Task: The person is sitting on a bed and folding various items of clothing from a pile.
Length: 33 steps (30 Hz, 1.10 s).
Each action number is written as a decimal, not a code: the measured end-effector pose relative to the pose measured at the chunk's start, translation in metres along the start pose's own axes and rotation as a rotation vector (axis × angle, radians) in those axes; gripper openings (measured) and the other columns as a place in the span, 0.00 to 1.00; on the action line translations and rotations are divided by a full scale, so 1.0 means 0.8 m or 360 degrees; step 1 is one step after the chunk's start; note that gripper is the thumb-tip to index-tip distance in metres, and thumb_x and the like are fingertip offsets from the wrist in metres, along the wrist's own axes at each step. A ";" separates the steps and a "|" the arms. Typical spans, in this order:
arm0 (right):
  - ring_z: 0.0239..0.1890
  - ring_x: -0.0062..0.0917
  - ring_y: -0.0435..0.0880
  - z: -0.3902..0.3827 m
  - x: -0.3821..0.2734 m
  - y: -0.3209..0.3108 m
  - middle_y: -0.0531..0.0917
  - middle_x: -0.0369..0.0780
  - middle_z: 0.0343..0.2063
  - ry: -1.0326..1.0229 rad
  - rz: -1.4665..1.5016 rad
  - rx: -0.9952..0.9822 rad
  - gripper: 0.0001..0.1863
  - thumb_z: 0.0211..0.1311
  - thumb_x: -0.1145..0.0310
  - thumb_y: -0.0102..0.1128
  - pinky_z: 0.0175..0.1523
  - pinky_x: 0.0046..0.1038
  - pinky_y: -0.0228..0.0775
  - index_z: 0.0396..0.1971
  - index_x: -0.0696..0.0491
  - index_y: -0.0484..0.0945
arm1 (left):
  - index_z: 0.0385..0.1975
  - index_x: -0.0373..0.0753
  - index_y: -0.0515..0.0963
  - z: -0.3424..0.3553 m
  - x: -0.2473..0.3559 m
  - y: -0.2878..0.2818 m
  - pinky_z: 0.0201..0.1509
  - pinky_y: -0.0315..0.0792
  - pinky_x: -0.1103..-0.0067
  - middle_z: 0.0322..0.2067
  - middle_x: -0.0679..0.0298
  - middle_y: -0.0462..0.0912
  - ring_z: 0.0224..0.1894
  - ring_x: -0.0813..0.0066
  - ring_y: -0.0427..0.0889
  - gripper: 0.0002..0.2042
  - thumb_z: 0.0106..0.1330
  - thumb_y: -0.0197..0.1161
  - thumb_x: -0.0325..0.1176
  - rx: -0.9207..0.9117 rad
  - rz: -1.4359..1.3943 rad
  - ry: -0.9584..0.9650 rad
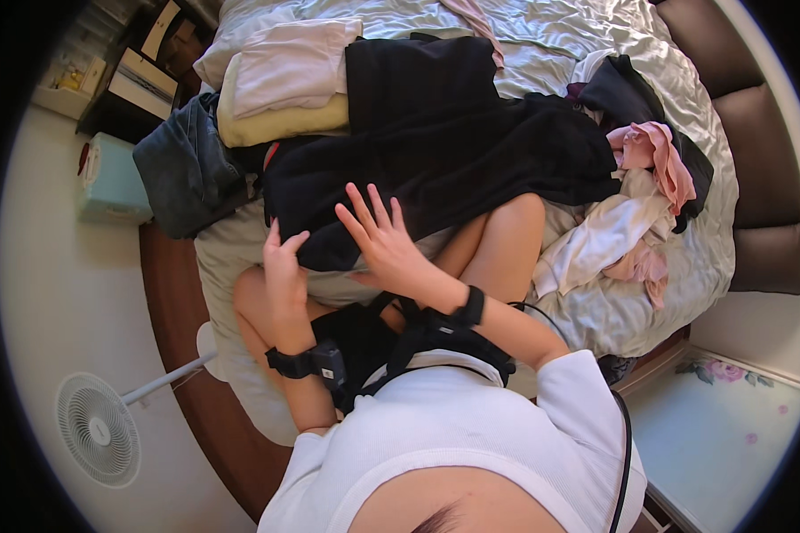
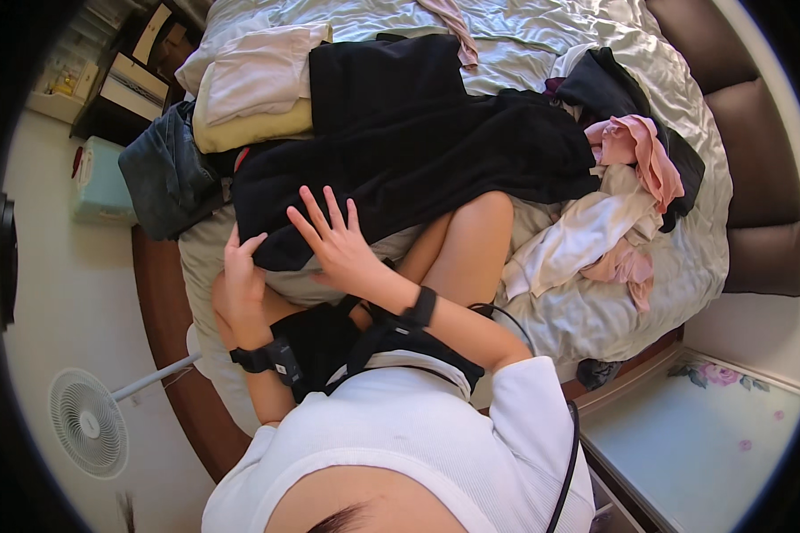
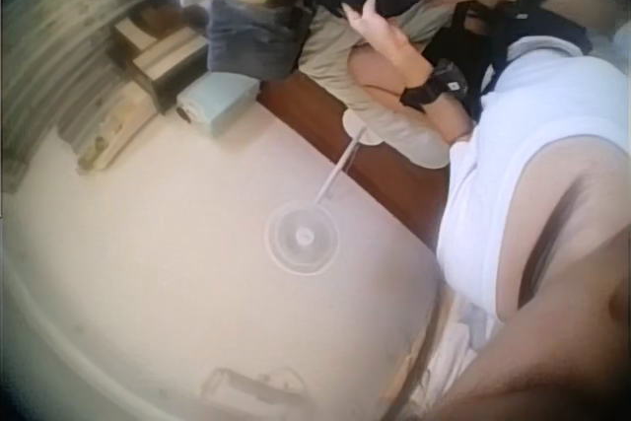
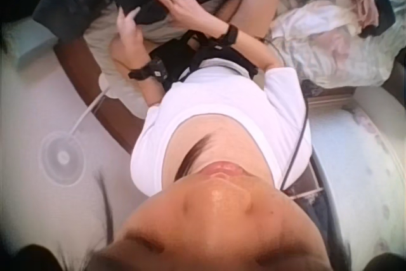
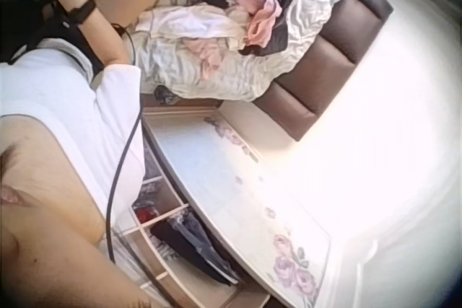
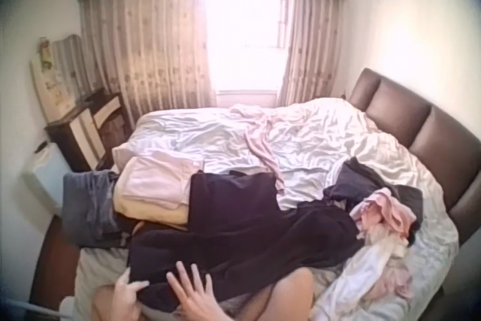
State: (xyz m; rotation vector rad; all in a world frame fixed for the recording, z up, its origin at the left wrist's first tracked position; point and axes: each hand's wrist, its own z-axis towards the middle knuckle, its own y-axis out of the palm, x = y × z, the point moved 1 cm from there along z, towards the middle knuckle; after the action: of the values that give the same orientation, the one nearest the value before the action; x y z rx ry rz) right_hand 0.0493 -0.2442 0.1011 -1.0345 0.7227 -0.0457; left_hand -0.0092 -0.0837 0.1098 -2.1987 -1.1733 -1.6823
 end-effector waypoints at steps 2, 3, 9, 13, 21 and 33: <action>0.62 0.47 0.49 0.007 0.016 0.031 0.47 0.50 0.62 0.0126 -0.0057 0.0105 0.51 0.33 0.69 0.67 0.59 0.45 0.50 0.61 0.54 0.46 | 0.54 0.28 0.61 -0.007 0.000 0.029 0.49 0.67 0.80 0.47 0.55 0.71 0.47 0.71 0.72 0.25 0.51 0.51 0.17 -0.0015 0.0340 0.0157; 0.61 0.42 0.54 0.007 0.030 0.038 0.53 0.49 0.60 0.0191 0.0416 0.0423 0.45 0.39 0.70 0.64 0.59 0.39 0.51 0.60 0.56 0.50 | 0.54 0.25 0.59 -0.015 0.001 0.052 0.51 0.64 0.82 0.48 0.56 0.70 0.47 0.74 0.71 0.26 0.52 0.52 0.18 -0.0088 0.0474 0.0262; 0.43 0.24 0.74 -0.013 0.090 0.051 0.74 0.41 0.44 0.0777 0.2212 0.1271 0.20 0.52 0.74 0.54 0.48 0.23 0.67 0.48 0.57 0.69 | 0.54 0.32 0.63 -0.012 -0.012 0.123 0.42 0.67 0.88 0.49 0.56 0.69 0.41 0.78 0.72 0.21 0.60 0.53 0.28 -0.0890 0.0286 -0.0052; 0.38 0.25 0.76 -0.036 0.150 0.050 0.77 0.38 0.36 0.1383 0.2792 0.1623 0.14 0.49 0.74 0.57 0.43 0.25 0.68 0.38 0.59 0.73 | 0.53 0.32 0.60 0.070 -0.111 0.085 0.44 0.67 0.80 0.50 0.51 0.66 0.45 0.70 0.72 0.26 0.57 0.59 0.35 -0.0458 0.0969 0.0289; 0.41 0.32 0.75 -0.075 0.168 0.025 0.76 0.42 0.40 0.2008 0.1893 0.1135 0.22 0.45 0.68 0.62 0.47 0.27 0.66 0.40 0.64 0.70 | 0.53 0.28 0.58 0.122 -0.163 0.130 0.54 0.62 0.74 0.49 0.48 0.67 0.52 0.60 0.67 0.34 0.49 0.64 0.40 -0.0056 0.0895 0.0145; 0.61 0.42 0.53 0.002 0.170 -0.049 0.56 0.41 0.59 0.0345 -0.0081 0.0591 0.22 0.57 0.71 0.47 0.59 0.42 0.51 0.53 0.45 0.64 | 0.50 0.25 0.59 0.115 -0.149 0.179 0.51 0.65 0.73 0.45 0.47 0.71 0.48 0.58 0.72 0.40 0.39 0.72 0.40 0.0222 0.0931 0.0441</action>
State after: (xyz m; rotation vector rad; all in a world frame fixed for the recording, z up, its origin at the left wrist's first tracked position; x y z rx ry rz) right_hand 0.1665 -0.3129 0.0617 -0.6969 0.8469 -0.3285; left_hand 0.1444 -0.1915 0.0208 -1.8889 -0.4922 -1.5224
